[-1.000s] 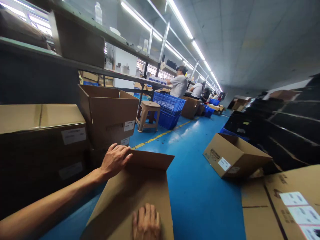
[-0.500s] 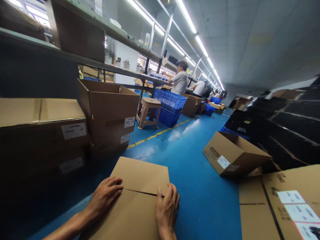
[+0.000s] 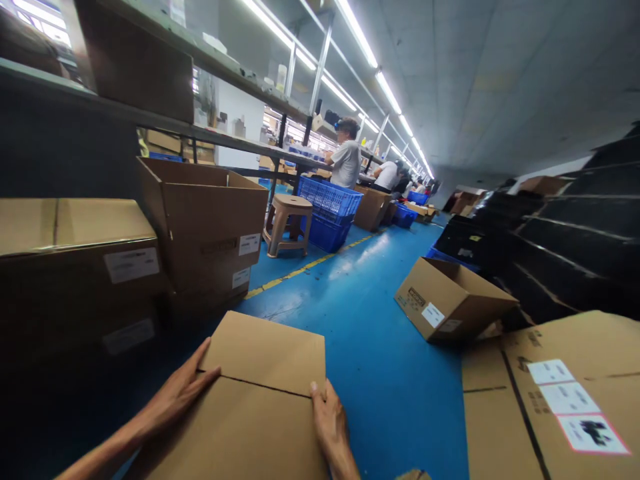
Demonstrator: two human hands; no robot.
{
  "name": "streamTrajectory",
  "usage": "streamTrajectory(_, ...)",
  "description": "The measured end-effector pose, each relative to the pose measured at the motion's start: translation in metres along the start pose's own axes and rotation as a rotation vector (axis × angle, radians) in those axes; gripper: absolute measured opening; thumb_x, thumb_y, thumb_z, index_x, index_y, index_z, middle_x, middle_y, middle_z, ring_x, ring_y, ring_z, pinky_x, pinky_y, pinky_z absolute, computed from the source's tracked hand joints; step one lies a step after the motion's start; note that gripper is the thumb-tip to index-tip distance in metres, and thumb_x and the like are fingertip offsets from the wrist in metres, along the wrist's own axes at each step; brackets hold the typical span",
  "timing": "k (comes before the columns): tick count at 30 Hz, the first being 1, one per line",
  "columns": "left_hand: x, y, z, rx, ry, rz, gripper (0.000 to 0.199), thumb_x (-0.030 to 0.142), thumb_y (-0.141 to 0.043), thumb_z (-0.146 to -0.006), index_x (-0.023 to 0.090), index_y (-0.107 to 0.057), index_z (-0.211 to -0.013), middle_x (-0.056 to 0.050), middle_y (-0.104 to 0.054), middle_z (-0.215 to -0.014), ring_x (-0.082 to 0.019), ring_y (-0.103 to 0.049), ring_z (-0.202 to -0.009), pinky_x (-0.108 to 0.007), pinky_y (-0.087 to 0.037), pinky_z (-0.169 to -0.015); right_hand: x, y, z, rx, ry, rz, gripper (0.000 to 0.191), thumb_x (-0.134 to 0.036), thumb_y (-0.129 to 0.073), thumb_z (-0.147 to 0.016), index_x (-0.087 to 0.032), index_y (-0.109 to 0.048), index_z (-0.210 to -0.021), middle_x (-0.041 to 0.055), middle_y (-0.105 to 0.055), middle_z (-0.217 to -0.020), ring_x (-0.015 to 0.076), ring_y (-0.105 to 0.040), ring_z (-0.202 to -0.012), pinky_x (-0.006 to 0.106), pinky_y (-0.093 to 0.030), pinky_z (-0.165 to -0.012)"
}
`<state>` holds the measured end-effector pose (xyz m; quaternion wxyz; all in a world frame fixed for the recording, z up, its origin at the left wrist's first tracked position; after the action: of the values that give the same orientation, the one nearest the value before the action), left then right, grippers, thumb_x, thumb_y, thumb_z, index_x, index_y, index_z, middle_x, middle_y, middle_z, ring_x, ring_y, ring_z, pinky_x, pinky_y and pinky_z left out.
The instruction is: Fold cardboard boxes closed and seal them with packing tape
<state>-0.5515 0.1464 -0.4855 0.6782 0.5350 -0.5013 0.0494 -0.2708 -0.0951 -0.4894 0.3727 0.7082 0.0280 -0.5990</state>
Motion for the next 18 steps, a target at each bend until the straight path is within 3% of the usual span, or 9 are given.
streamTrajectory(3,-0.014,0.031,0.007,-0.088,0.081,0.055,0.086,0.065,-0.050,-0.097,0.017,-0.026,-0.165,-0.016,-0.045,-0.163,-0.034,-0.054,-0.143,-0.051,-0.051,-0.115,0.012,-0.021,0.045,0.071,0.040,0.065,0.072,-0.085,-0.053,-0.081,-0.022,-0.077,-0.107,0.0155,-0.079,-0.115,0.0399,-0.071,-0.114,0.051,-0.060,-0.093)
streamTrajectory(5,-0.022,0.045,0.015,-0.115,0.081,0.038,0.080,0.061,-0.049,-0.099,0.022,-0.027,-0.165,-0.013,-0.045,-0.163,-0.033,-0.054,-0.143,-0.050,-0.050,-0.115,0.023,-0.036,0.071,0.142,0.031,0.093,0.086,-0.088,-0.043,-0.084,-0.016,-0.074,-0.120,0.0216,-0.074,-0.127,0.0435,-0.068,-0.120,0.058,-0.058,-0.097)
streamTrajectory(9,-0.028,0.052,0.025,-0.103,0.032,-0.107,0.069,0.056,-0.045,-0.102,0.023,-0.038,-0.161,-0.012,-0.050,-0.161,-0.030,-0.056,-0.141,-0.049,-0.051,-0.115,0.036,-0.054,0.092,0.152,-0.001,0.079,0.097,-0.088,-0.034,-0.088,-0.009,-0.067,-0.134,0.0254,-0.069,-0.135,0.0435,-0.066,-0.124,0.061,-0.055,-0.101)
streamTrajectory(12,-0.018,0.046,0.026,-0.010,-0.071,-0.387,0.059,0.047,-0.045,-0.102,0.022,-0.050,-0.155,-0.015,-0.044,-0.164,-0.036,-0.047,-0.148,-0.059,-0.045,-0.119,0.032,-0.053,0.091,0.197,0.032,0.101,0.093,-0.086,-0.033,-0.090,-0.011,-0.067,-0.134,0.0238,-0.071,-0.131,0.0424,-0.067,-0.122,0.061,-0.054,-0.099)
streamTrajectory(14,0.001,0.035,0.028,0.032,-0.230,-0.550,0.053,0.042,-0.046,-0.102,0.023,-0.056,-0.150,-0.014,-0.039,-0.167,-0.039,-0.038,-0.153,-0.068,-0.037,-0.121,0.028,-0.051,0.089,0.193,0.062,0.121,0.090,-0.084,-0.033,-0.092,-0.012,-0.067,-0.135,0.0234,-0.072,-0.129,0.0415,-0.068,-0.120,0.060,-0.054,-0.098)
streamTrajectory(16,0.028,0.016,0.035,-0.032,-0.423,-0.592,0.054,0.043,-0.048,-0.103,0.027,-0.050,-0.155,-0.013,-0.034,-0.168,-0.039,-0.035,-0.155,-0.069,-0.035,-0.122,0.024,-0.050,0.089,0.194,0.092,0.143,0.089,-0.082,-0.032,-0.093,-0.012,-0.066,-0.136,0.0229,-0.074,-0.127,0.0409,-0.070,-0.118,0.059,-0.054,-0.097)
streamTrajectory(18,0.056,-0.006,0.046,-0.193,-0.581,-0.549,0.064,0.048,-0.049,-0.104,0.032,-0.032,-0.163,-0.010,-0.028,-0.170,-0.036,-0.035,-0.155,-0.064,-0.038,-0.123,0.021,-0.051,0.092,0.227,0.122,0.156,0.085,-0.079,-0.031,-0.095,-0.013,-0.065,-0.138,0.0213,-0.075,-0.123,0.0390,-0.071,-0.115,0.057,-0.055,-0.096)
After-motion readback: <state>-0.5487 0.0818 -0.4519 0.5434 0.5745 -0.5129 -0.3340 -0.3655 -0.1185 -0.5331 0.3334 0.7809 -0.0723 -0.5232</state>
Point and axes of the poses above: each hand's wrist, its own z-axis away from the middle knuckle, its own y-axis out of the back of the hand, x = y × z, the point moved 2 cm from there along -z, towards the middle knuckle
